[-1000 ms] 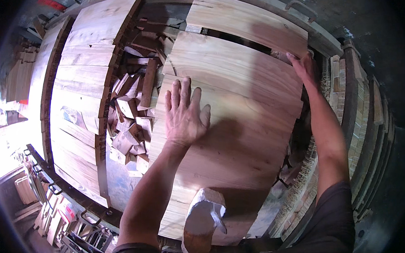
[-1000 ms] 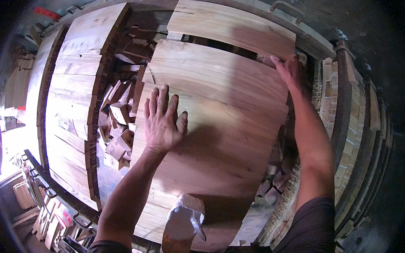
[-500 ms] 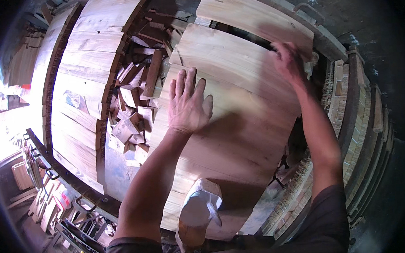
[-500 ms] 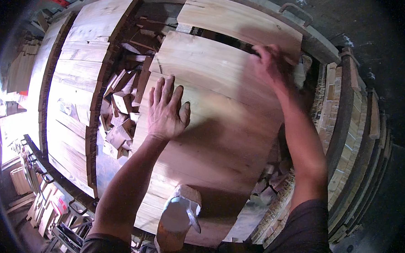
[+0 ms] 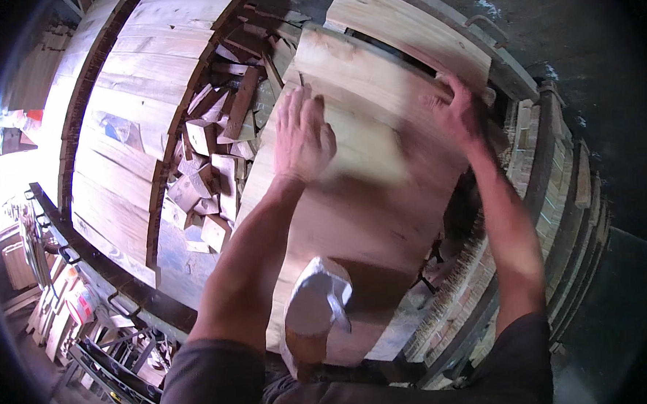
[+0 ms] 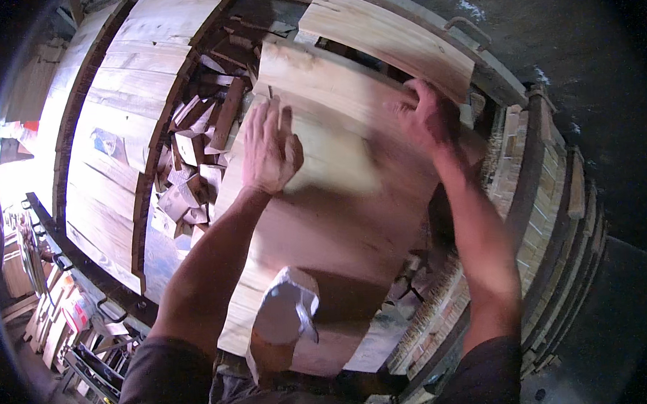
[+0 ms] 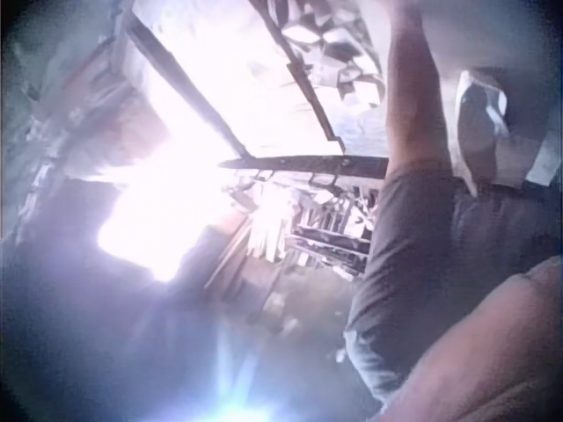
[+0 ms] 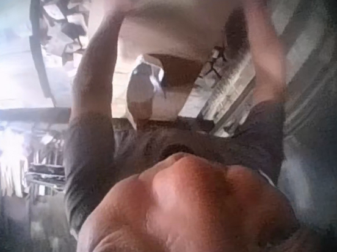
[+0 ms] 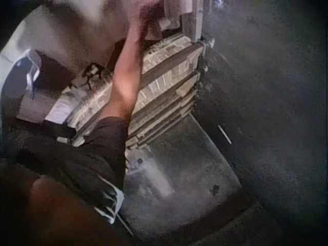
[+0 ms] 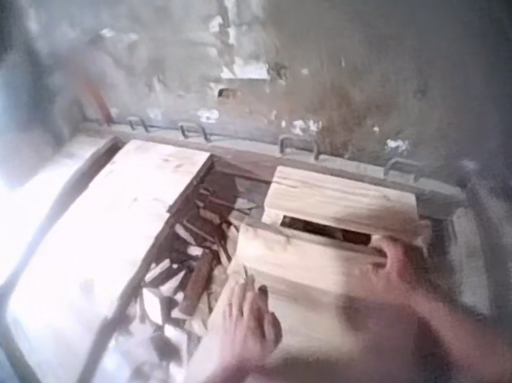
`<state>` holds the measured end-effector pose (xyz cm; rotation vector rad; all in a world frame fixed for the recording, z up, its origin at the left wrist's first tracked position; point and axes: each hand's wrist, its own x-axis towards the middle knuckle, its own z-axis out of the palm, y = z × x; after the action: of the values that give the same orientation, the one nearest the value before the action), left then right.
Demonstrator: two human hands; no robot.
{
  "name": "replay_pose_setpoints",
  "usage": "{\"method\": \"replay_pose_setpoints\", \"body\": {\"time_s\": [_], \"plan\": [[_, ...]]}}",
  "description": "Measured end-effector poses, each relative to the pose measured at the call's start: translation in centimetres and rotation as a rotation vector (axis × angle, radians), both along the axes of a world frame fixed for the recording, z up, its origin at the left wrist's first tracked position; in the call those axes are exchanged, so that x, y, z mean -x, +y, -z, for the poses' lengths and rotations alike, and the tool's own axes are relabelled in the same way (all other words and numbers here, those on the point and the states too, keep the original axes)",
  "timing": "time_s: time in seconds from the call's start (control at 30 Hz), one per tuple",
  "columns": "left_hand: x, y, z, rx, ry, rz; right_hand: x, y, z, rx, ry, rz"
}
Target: The person uses a metal bar to tighten clamps on a wooden frame, then applies glue to the edges of wooden planks and places them into the frame. The person continues to glue and place additional planks into the structure.
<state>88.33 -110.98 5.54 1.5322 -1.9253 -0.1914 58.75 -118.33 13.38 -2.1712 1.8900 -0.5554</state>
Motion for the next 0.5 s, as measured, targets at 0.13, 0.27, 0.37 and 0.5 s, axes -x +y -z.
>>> {"method": "replay_pose_setpoints", "body": {"time_s": [0.13,0.27,0.37,0.5], "plan": [[-1.6,3.0,0.7,0.094,0.185,-0.176,-1.4,8.1,-0.2,0.211,0.040,-0.075],[-7.1,13.3,-0.2,-0.085,0.087,-0.227,-3.4,16.2,0.8,0.200,0.074,-0.117],[-10.7,20.7,0.1,-0.263,-0.038,-0.317,-4.3,17.2,0.7,0.165,0.075,-0.114],[-10.5,24.3,-1.1,-0.303,-0.175,-0.335,-4.1,16.8,0.9,0.065,0.138,-0.143]]}}
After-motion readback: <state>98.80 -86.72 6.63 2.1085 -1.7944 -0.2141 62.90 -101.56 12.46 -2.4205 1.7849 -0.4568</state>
